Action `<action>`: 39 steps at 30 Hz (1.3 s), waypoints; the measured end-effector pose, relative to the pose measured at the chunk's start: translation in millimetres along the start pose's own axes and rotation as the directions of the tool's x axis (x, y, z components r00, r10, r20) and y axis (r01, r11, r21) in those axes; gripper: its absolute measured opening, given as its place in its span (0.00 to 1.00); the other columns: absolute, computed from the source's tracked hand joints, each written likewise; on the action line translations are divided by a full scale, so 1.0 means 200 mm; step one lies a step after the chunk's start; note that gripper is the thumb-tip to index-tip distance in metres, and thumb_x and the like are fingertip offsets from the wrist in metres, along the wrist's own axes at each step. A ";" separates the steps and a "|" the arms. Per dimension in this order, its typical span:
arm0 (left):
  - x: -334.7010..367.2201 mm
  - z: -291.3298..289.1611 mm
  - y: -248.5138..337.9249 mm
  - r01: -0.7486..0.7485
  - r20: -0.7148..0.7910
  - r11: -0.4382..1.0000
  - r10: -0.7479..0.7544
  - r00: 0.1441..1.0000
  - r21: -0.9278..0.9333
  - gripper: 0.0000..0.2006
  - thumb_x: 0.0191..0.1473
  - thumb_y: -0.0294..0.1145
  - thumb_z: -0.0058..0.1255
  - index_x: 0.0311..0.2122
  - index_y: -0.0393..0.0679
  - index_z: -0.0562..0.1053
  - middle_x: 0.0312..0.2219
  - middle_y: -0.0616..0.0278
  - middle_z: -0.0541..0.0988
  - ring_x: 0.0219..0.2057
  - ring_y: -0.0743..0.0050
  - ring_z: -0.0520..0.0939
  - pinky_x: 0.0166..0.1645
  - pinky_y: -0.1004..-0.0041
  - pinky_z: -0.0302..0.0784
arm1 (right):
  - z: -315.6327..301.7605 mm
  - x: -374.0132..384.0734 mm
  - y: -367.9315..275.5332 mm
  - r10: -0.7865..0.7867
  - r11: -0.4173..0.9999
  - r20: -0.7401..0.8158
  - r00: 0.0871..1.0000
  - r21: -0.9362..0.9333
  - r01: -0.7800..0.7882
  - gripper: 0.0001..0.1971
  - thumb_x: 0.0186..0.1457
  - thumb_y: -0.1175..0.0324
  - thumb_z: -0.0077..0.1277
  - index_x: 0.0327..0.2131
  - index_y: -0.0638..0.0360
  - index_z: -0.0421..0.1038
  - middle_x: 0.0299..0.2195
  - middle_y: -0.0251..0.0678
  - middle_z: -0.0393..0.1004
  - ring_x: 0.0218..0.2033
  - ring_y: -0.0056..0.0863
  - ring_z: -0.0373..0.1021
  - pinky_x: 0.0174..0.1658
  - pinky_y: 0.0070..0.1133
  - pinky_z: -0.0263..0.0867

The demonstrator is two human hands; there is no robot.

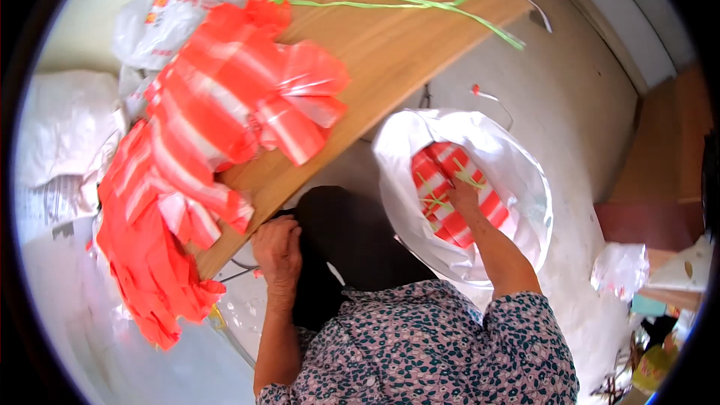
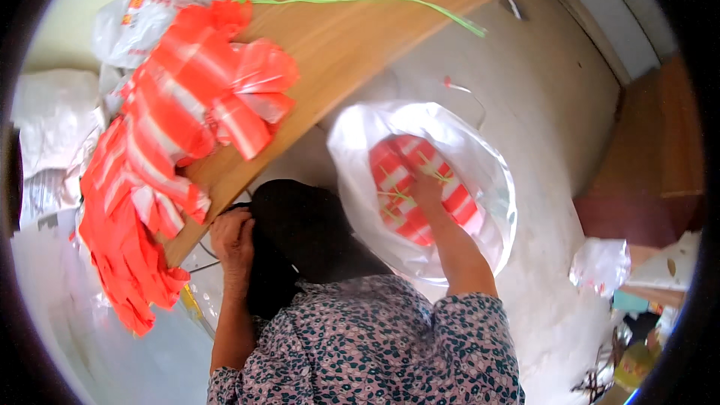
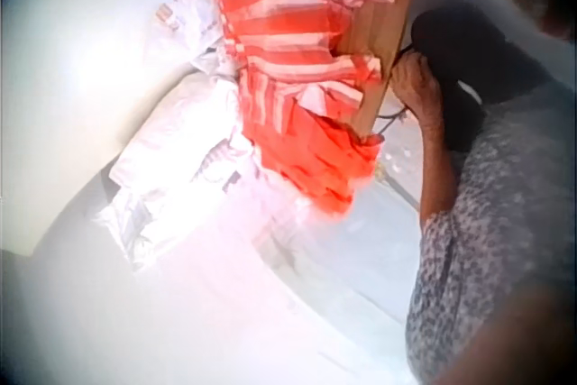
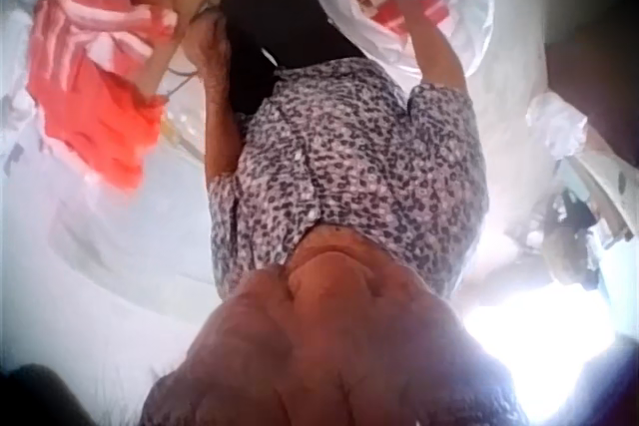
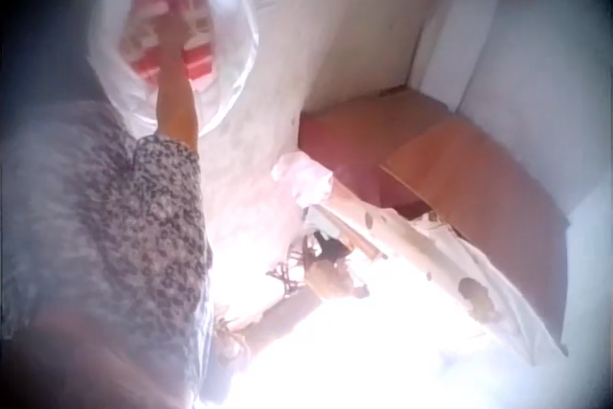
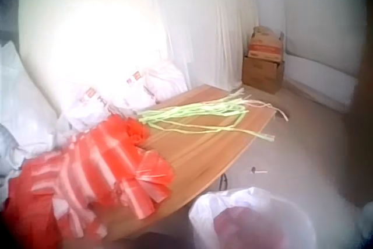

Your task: The person places a rolled bundle of plastic bags into a large bag, then stacks, folds, and rolls plastic bags, ties the rolled bundles with plastic strips by hand, and folds more plastic bags on the table.

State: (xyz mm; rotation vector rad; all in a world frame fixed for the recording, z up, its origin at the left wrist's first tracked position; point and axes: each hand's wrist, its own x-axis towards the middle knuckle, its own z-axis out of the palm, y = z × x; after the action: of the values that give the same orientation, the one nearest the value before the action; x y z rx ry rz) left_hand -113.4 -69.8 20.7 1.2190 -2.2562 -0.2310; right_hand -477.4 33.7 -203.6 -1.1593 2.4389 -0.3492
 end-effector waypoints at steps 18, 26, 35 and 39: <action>-0.01 0.01 0.00 -0.048 -0.133 0.998 0.041 0.990 -0.051 0.05 0.37 0.25 0.53 0.24 0.45 0.71 0.24 0.62 0.75 0.29 0.59 0.74 0.34 0.63 0.67 | 0.13 0.07 0.33 -0.340 0.937 -0.118 0.933 -0.124 0.326 0.10 0.47 0.70 0.44 0.28 0.64 0.74 0.26 0.49 0.74 0.31 0.48 0.71 0.37 0.36 0.67; -0.05 0.03 -0.02 -0.062 -0.140 0.997 0.053 0.989 -0.056 0.06 0.38 0.26 0.56 0.25 0.44 0.71 0.23 0.63 0.73 0.29 0.63 0.73 0.36 0.67 0.65 | -0.20 0.03 -0.14 -0.144 0.989 -0.102 0.984 0.005 0.145 0.11 0.43 0.69 0.52 0.31 0.65 0.74 0.29 0.46 0.76 0.32 0.41 0.72 0.39 0.28 0.67; -0.10 0.04 -0.04 -0.078 -0.154 0.996 0.069 0.986 -0.052 0.03 0.41 0.28 0.52 0.26 0.45 0.72 0.24 0.64 0.72 0.32 0.65 0.73 0.39 0.69 0.65 | -0.60 -0.32 -0.96 -0.303 0.636 -0.312 0.901 0.637 0.435 0.09 0.52 0.76 0.48 0.37 0.67 0.72 0.34 0.40 0.75 0.35 0.29 0.70 0.43 0.22 0.64; -0.11 0.02 -0.02 -0.075 -0.150 0.995 0.065 0.987 -0.061 0.05 0.40 0.28 0.52 0.27 0.44 0.72 0.25 0.63 0.74 0.32 0.65 0.74 0.39 0.68 0.66 | -0.67 -0.47 -1.26 -0.461 0.528 -0.398 0.793 0.595 0.606 0.07 0.52 0.79 0.47 0.35 0.66 0.71 0.31 0.38 0.74 0.36 0.28 0.70 0.44 0.20 0.63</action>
State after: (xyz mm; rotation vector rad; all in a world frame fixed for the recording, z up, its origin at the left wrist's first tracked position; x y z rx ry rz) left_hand -103.5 -54.4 8.0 1.0844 -2.1418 -0.1817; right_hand -315.3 -43.4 38.7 -1.4988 1.6808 -1.5049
